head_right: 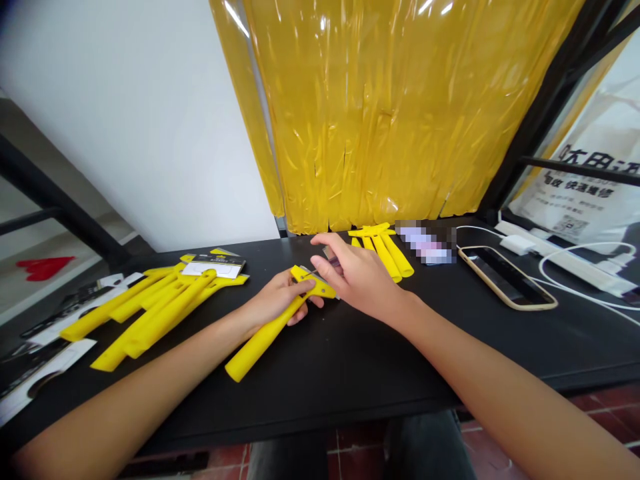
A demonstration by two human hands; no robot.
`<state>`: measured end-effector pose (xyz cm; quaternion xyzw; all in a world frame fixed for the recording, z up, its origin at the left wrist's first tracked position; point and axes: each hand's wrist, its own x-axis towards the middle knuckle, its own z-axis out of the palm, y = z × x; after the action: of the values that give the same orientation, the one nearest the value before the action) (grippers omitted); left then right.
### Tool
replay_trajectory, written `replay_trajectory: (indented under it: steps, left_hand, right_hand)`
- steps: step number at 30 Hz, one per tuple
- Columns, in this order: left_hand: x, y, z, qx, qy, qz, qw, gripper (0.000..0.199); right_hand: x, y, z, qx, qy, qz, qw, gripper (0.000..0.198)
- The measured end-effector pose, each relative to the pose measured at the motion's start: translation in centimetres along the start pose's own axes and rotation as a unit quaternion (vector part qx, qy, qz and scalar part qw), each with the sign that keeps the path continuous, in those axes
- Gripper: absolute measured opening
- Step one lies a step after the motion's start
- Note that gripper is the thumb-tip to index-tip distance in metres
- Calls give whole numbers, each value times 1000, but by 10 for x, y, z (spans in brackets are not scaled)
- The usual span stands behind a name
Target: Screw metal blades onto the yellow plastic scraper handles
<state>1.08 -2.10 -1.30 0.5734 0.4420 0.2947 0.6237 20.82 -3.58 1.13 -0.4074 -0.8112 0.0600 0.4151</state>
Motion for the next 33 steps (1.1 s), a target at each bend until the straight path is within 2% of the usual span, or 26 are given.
replay_trajectory:
  steps: [3,12,18,21,27,33]
  left_hand:
    - [1,0,-1,0,-10,-8,1000,18]
    - [1,0,-2,4,-18,-20,1000,17]
    - [2,0,-2,6,-19,-23,1000,18]
    - [2,-1,-3,8,-22,-20,1000,19]
    - [1,-1,-2,15,-18,-13,1000,15]
    - [0,1,0,23,-7,-12,1000,13]
  right_hand:
    - [1,0,-1,6,-15,16,1000,28]
    - [-2,-1,2,18,-9,-25,999,42]
    - [1,1,-1,5,-18,15,1000,26]
    - [1,1,-2,6,-24,17,1000,24]
    - [0,0,0,31,-24,-18,999,36]
    - [2,3,0,16,-38,45,998,21]
